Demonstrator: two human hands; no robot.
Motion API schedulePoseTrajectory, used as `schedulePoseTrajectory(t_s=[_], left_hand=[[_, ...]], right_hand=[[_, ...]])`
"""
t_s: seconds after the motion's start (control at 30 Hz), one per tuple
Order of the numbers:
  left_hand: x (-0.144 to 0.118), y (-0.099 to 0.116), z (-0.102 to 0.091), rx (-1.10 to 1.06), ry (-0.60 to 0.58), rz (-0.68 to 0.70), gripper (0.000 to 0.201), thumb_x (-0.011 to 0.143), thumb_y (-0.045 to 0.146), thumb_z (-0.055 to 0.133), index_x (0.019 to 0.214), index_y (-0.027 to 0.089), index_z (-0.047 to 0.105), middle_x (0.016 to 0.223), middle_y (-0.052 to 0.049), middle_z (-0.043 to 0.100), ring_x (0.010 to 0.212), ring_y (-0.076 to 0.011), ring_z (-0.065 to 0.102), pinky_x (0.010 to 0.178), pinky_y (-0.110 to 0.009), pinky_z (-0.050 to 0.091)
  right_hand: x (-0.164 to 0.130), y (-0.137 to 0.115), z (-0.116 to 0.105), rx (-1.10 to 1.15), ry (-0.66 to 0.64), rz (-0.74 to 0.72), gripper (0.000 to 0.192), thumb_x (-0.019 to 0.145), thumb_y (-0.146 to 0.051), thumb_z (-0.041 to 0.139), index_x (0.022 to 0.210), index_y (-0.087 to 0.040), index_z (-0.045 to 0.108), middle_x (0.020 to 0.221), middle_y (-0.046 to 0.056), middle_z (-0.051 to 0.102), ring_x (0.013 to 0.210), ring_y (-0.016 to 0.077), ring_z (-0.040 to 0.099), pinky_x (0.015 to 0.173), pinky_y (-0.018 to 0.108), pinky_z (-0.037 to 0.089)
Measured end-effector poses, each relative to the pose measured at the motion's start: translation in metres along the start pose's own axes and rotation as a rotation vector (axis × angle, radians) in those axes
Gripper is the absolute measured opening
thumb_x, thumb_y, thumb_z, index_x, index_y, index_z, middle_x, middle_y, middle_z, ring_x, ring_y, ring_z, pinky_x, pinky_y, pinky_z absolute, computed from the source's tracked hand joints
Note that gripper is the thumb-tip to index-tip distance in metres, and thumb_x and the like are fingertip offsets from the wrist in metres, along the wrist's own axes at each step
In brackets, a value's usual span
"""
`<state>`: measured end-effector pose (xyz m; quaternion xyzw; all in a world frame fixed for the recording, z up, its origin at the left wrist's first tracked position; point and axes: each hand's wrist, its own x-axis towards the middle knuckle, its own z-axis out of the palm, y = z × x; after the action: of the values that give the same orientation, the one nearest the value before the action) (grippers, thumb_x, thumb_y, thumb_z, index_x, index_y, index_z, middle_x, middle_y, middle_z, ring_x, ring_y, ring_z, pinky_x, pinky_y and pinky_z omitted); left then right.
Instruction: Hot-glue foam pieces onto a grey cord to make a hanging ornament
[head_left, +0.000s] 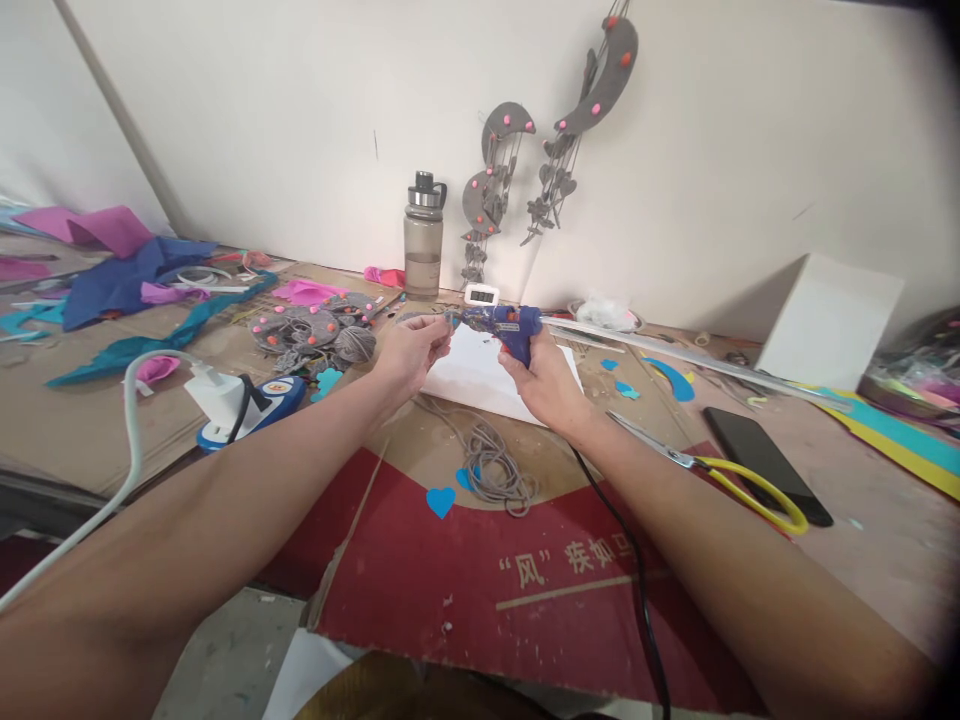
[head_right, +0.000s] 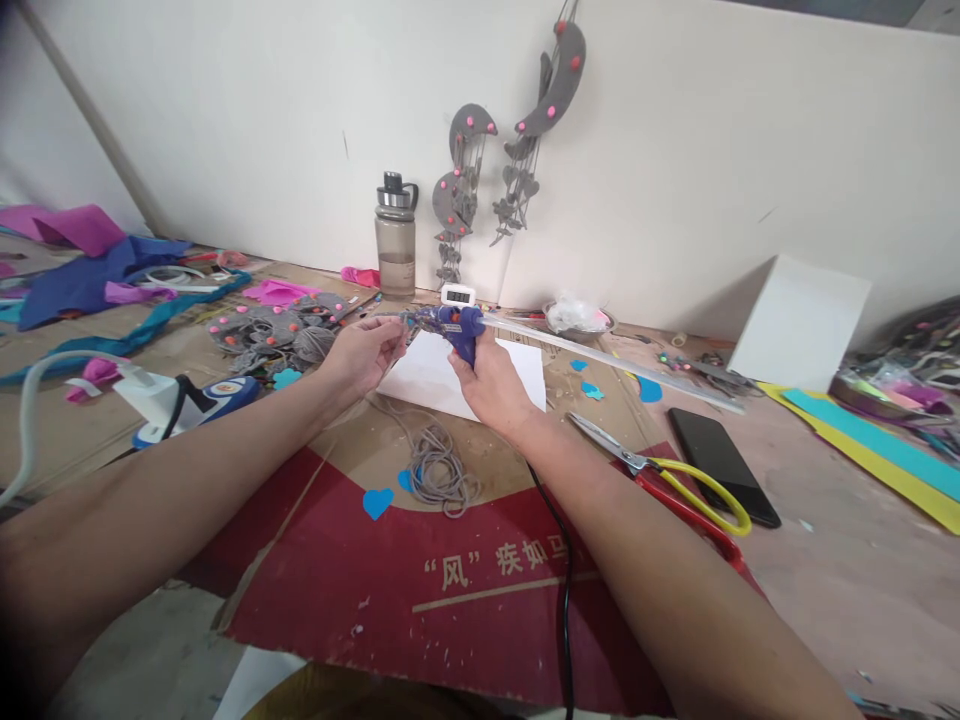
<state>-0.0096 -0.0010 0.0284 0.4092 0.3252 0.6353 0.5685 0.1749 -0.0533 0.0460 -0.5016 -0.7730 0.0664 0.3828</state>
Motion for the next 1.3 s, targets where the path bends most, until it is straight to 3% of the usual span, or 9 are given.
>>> schedulePoseTrajectory(t_s=[0.27,1.3], left_hand=[[-0.0010,0.0021,0.0022,-0.023,0.028,0.009,0.019,0.062,0.010,0.070,0.055,0.014,0.053,0.054,0.002,0.049,0.049,-0.0058,0.046,0.049,-0.019,0.038],[0.0007,-0.0006,0.0013,-0.011,0.043,0.036,0.019,0.059,0.008,0.068,0.052,0.014,0.051,0.057,0.002,0.051,0.052,-0.0059,0.048,0.051,-0.019,0.040]], right_hand=[[0.0001,-0.0007,0.0002,-0.026,-0.002,0.044,0.036,0.084,-0.029,0.046,0.118,-0.016,0.044,0.101,0.012,0.062,0.094,0.0263,0.058,0.085,0.042,0.044],[-0.0025,-0.0043,0.0019,-0.041,0.009,0.042,0.034,0.084,-0.031,0.046,0.116,-0.016,0.046,0.105,0.014,0.061,0.097,0.0276,0.058,0.086,0.043,0.045]])
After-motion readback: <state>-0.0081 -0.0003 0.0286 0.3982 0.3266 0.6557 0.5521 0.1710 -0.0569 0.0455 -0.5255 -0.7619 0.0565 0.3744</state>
